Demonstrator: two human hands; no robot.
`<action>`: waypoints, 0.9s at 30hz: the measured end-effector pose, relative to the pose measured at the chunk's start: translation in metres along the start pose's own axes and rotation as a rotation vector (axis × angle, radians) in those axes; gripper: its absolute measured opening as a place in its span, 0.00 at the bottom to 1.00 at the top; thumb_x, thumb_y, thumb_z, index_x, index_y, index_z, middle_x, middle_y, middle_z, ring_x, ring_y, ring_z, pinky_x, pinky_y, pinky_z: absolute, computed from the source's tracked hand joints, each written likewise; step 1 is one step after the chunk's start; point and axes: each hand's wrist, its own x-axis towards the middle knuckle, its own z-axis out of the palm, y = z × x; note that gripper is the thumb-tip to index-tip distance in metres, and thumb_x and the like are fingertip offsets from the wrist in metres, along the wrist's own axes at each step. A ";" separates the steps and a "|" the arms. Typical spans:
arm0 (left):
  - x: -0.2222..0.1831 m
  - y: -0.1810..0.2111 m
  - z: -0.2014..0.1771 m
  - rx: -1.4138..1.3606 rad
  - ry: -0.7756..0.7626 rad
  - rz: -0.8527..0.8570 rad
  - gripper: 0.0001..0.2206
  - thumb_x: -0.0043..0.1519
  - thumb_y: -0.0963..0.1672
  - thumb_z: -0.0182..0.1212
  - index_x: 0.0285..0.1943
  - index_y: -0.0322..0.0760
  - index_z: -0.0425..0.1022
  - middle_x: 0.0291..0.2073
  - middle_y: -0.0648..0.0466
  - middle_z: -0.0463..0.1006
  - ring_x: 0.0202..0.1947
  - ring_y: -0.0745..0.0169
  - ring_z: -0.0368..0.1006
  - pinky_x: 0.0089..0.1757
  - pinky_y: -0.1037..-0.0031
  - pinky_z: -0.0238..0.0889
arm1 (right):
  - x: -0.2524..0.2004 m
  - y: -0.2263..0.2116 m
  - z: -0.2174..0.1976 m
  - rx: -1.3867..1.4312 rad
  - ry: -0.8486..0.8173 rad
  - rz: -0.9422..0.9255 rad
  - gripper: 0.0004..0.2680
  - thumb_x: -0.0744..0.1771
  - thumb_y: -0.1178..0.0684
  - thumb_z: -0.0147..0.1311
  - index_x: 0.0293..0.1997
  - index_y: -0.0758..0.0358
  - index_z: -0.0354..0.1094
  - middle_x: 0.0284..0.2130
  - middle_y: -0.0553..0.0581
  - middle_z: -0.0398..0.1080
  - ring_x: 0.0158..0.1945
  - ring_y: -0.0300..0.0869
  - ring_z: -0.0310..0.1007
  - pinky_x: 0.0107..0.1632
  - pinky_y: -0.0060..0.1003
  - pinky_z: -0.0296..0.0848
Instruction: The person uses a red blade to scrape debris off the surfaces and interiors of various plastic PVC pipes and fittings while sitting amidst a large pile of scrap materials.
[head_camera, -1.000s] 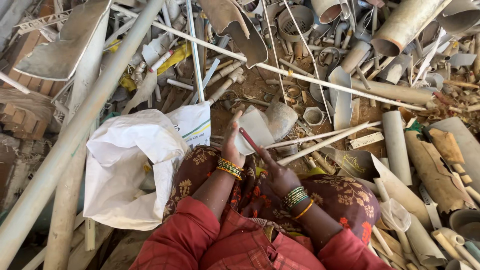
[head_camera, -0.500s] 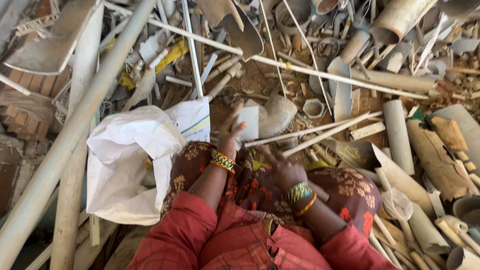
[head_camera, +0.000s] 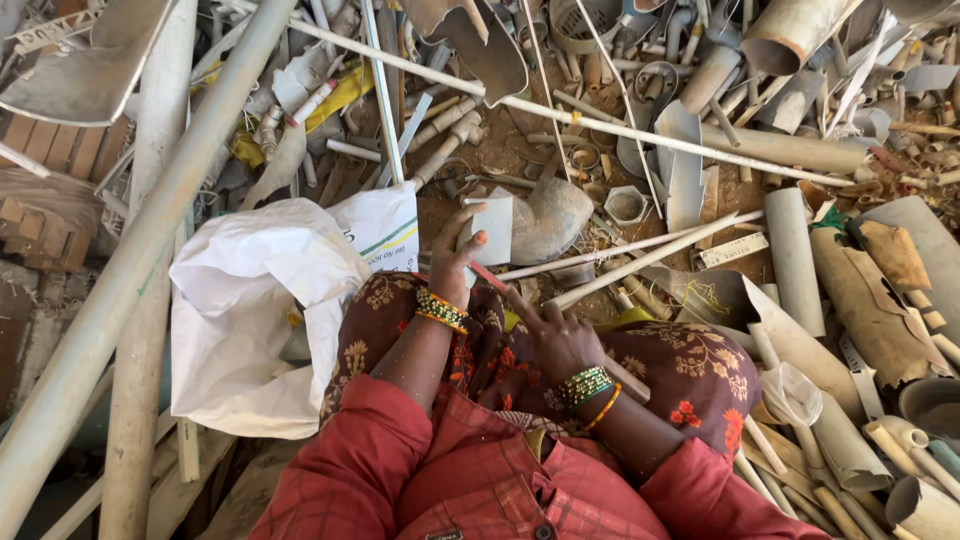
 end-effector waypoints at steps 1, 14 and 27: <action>0.000 0.003 0.000 -0.029 -0.009 0.001 0.28 0.59 0.52 0.68 0.64 0.35 0.72 0.65 0.51 0.70 0.65 0.56 0.66 0.62 0.62 0.59 | 0.001 0.001 0.001 -0.001 -0.016 0.000 0.35 0.66 0.49 0.56 0.78 0.33 0.29 0.55 0.62 0.65 0.46 0.58 0.76 0.45 0.49 0.79; -0.001 -0.003 0.010 -0.484 0.068 -0.105 0.26 0.64 0.52 0.60 0.69 0.36 0.69 0.64 0.48 0.71 0.64 0.56 0.67 0.61 0.63 0.62 | 0.033 0.044 0.032 0.038 0.358 0.002 0.31 0.65 0.56 0.48 0.76 0.27 0.41 0.55 0.60 0.72 0.46 0.54 0.76 0.44 0.51 0.79; -0.052 0.041 -0.277 1.071 0.593 0.005 0.28 0.60 0.35 0.62 0.71 0.44 0.69 0.64 0.41 0.73 0.58 0.49 0.71 0.59 0.64 0.66 | 0.058 0.161 0.069 1.333 0.295 0.122 0.22 0.69 0.60 0.45 0.76 0.53 0.51 0.36 0.62 0.70 0.27 0.41 0.70 0.27 0.35 0.72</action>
